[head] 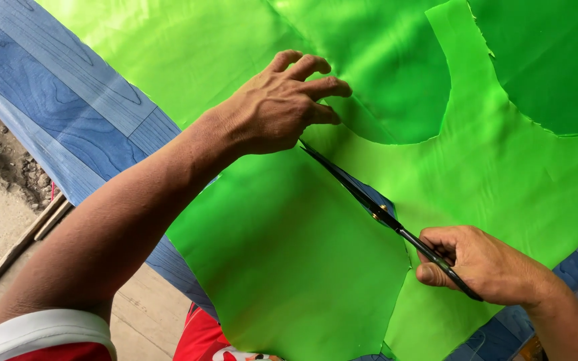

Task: The person uses a pair of scissors to cut a large piece of bright green fabric laid out on a blue surface. They carefully follow a pre-drawn or pre-cut pattern, separating a shaped piece from the main sheet of material.

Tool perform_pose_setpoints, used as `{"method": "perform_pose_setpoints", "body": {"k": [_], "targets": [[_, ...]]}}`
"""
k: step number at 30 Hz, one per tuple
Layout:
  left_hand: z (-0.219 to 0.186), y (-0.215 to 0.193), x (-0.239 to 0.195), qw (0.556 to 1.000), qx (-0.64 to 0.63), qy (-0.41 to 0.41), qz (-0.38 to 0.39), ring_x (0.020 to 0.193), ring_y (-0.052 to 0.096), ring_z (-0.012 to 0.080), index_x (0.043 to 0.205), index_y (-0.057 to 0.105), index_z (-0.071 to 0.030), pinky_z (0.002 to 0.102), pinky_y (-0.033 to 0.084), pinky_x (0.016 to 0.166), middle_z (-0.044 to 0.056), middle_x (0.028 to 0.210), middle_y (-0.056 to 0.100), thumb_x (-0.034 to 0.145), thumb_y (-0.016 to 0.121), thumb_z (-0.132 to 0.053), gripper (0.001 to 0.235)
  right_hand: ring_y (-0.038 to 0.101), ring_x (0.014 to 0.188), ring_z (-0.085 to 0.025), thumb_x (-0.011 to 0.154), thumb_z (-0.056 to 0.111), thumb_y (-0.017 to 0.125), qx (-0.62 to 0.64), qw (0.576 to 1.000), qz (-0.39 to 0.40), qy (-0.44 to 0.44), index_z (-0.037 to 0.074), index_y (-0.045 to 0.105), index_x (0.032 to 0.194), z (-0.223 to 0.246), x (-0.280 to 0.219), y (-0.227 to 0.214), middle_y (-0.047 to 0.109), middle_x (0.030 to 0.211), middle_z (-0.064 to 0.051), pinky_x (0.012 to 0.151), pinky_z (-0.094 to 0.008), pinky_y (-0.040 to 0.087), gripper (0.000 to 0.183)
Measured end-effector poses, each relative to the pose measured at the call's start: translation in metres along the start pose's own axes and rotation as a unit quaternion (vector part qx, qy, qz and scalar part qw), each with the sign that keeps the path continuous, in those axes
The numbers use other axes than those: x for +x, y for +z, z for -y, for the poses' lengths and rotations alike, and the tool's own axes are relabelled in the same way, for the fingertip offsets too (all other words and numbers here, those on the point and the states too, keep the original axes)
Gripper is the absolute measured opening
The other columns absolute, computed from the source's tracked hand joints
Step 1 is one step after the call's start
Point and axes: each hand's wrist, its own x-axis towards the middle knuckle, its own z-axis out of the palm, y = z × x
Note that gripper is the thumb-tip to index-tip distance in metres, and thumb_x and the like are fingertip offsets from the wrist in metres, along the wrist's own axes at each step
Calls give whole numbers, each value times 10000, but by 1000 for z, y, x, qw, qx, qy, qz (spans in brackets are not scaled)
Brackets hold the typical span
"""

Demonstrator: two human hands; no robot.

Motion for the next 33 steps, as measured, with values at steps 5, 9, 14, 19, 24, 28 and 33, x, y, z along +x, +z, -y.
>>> {"method": "perform_pose_setpoints", "body": {"k": [5,9,14,19,24,28,33], "targets": [[0,-7,-10,1000,-20,-8,-6,1315,428,394,1065,780,-225,569,338,1060,77,1469,549,856,553,-23,370,466,570,-144,690,621,739,20,999,23,-12,84,634,696,-15,-3,-2,515,633,-11,532,-333,386,547],[-3,0,-22,1000,-16,-1,11,1304,455,376,1223,722,-236,538,339,1065,52,1449,576,840,457,-34,508,482,586,-154,702,598,749,40,999,35,-3,69,678,712,-34,-10,0,549,645,-21,538,-348,387,534],[-10,-1,-28,999,-41,5,-29,1316,475,358,1180,740,-168,557,345,1080,78,1477,563,805,488,-48,467,468,588,-155,712,595,754,71,997,34,-13,64,666,712,-43,-17,8,523,648,-23,539,-353,385,538],[-18,-1,-42,998,-36,14,-47,1310,492,361,1264,707,-154,598,345,1091,93,1487,546,901,622,-204,376,447,593,-156,717,565,776,121,992,40,-23,43,666,712,-52,-22,12,512,651,-27,531,-347,373,533],[-32,5,-69,997,40,-1,-65,1172,577,287,1233,697,-178,488,441,978,99,1306,645,882,730,-315,378,464,560,-170,754,491,803,187,980,64,-22,27,641,738,-46,-25,23,519,639,-52,491,-350,409,492],[-70,13,-73,993,35,2,-109,1098,617,266,1162,728,-157,436,506,871,96,1234,674,929,691,-249,254,489,548,-176,744,499,788,202,978,55,-2,40,658,739,-33,-34,36,535,636,-46,508,-354,481,478],[-86,26,-55,1000,-5,-22,12,918,536,185,1517,448,-171,329,447,769,75,1529,512,1004,502,-215,517,471,560,-123,759,565,811,89,996,14,27,106,659,717,-25,-52,65,554,613,1,515,-321,376,486]]}}
